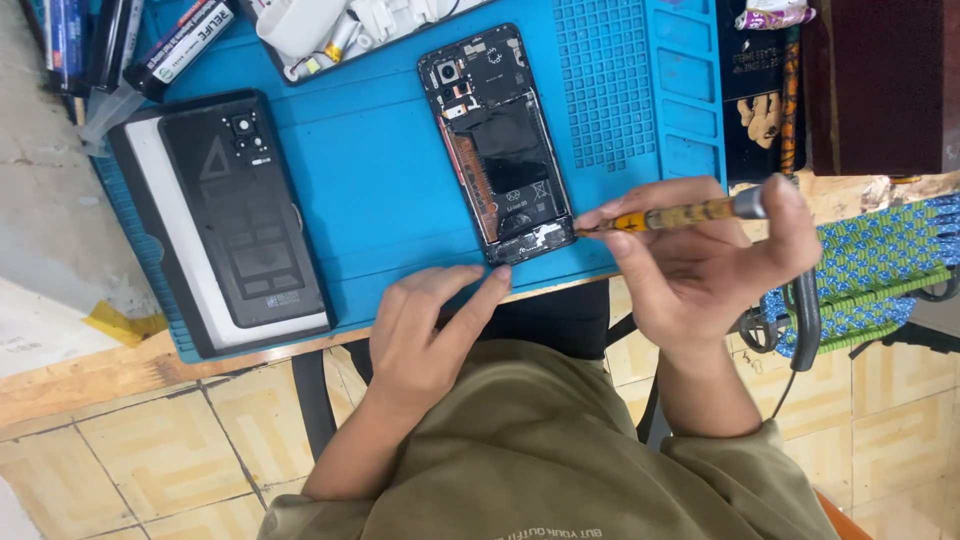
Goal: Repairing a smartphone by using a precision screwdriver to manipulate internal screws.
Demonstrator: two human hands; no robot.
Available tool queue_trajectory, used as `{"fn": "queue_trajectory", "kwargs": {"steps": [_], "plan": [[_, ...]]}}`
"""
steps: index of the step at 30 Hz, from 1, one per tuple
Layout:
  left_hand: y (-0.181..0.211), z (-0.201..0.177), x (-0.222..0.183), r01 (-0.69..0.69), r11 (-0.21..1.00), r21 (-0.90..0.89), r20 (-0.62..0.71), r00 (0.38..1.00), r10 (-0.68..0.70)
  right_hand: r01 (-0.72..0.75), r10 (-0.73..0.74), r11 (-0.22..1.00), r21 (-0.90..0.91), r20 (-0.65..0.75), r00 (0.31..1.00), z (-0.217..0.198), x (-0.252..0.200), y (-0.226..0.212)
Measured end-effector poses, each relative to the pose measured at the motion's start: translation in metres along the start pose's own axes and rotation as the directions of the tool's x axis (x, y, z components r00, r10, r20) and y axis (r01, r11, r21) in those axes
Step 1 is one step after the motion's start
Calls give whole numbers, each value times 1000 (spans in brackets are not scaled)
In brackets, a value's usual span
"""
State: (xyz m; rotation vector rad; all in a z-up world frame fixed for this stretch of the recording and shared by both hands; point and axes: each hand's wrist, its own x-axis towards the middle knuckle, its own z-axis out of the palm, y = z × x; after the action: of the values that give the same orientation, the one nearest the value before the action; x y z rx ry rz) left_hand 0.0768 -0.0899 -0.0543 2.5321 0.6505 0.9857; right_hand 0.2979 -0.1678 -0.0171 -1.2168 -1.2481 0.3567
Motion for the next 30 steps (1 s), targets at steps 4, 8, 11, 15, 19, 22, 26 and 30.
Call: {"fn": "queue_trajectory", "kwargs": {"steps": [4,8,11,15,19,22,26,30], "plan": [[-4,8,-6,-68,988,142,38,997,63,-23,23,1000,-1,-54,998,-6,-4,3],[-1,5,-3,-42,986,163,66,997,32,50,-53,998,28,85,995,-1,6,4],[1,3,1,-17,989,148,77,997,6,95,-93,996,-4,161,983,0,5,5],[-1,5,0,-20,991,129,54,998,13,100,-90,994,-45,183,979,0,7,6],[-4,4,2,-51,990,135,81,996,40,90,-81,995,-47,179,980,0,5,6],[-6,7,2,-120,977,176,27,993,117,89,-80,995,-36,199,977,-1,5,5],[-7,8,0,-125,977,172,27,992,123,89,-77,994,-57,188,979,0,4,4],[-5,9,2,-106,974,199,-9,994,111,86,-69,993,-81,186,980,0,5,2]]}}
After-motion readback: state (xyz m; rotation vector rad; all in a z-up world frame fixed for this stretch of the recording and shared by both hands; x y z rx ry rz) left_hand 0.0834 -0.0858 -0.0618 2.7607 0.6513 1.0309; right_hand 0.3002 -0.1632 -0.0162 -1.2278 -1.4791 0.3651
